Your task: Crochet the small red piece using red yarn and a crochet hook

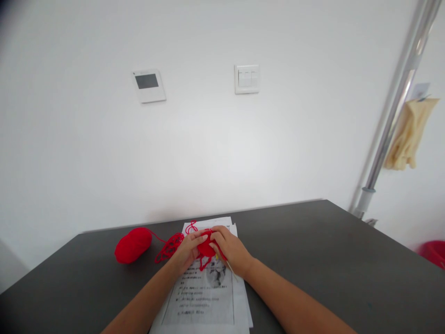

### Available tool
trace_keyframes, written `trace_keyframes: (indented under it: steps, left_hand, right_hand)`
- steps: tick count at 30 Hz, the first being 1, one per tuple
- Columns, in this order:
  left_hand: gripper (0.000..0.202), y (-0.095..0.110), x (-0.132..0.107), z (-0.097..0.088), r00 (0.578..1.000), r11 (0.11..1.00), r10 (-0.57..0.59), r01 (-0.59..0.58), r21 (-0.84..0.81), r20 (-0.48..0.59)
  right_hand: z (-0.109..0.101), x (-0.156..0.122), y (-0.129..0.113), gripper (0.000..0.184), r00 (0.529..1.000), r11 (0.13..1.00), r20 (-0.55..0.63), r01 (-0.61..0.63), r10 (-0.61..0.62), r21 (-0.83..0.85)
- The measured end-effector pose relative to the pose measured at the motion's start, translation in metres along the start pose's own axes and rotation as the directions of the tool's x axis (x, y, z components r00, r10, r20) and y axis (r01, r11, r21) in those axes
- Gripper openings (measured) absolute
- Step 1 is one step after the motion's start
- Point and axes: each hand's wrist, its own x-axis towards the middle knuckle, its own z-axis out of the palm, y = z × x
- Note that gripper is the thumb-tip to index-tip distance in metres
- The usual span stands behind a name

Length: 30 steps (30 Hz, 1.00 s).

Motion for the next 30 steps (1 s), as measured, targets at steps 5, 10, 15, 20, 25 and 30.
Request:
trace_keyframes:
  steps: [5,10,15,20,25,30]
  left_hand:
    - [0.041,0.000,0.000,0.003,1.000,0.999,0.023,-0.023,0.024,-0.014]
    - [0.039,-0.003,0.004,0.001,0.998,0.998,0.061,-0.061,0.023,-0.033]
    - [0.046,-0.011,0.010,-0.009,0.987,0.992,0.107,-0.098,0.080,-0.118]
    - [0.045,-0.013,0.013,-0.017,0.971,0.964,0.171,-0.129,0.233,-0.170]
    - [0.038,-0.012,0.013,-0.019,0.947,0.915,0.261,-0.181,0.360,-0.187]
    - [0.035,-0.010,0.012,-0.017,0.926,0.857,0.328,-0.209,0.470,-0.187]
  right_hand:
    - [0.001,-0.001,0.002,0.013,0.998,0.996,0.002,-0.058,0.059,-0.063]
    - [0.003,-0.002,0.006,0.014,0.997,0.992,-0.001,-0.071,0.071,-0.101]
    - [0.001,0.001,0.003,0.013,0.996,0.993,0.043,-0.069,0.073,-0.092]
    - [-0.001,0.002,0.000,0.015,0.994,0.997,0.094,-0.043,0.048,-0.058]
    - [-0.003,0.003,-0.004,0.018,0.989,1.000,0.150,-0.015,0.018,-0.021]
    - [-0.003,0.002,-0.004,0.019,0.988,1.000,0.153,-0.022,0.023,-0.009]
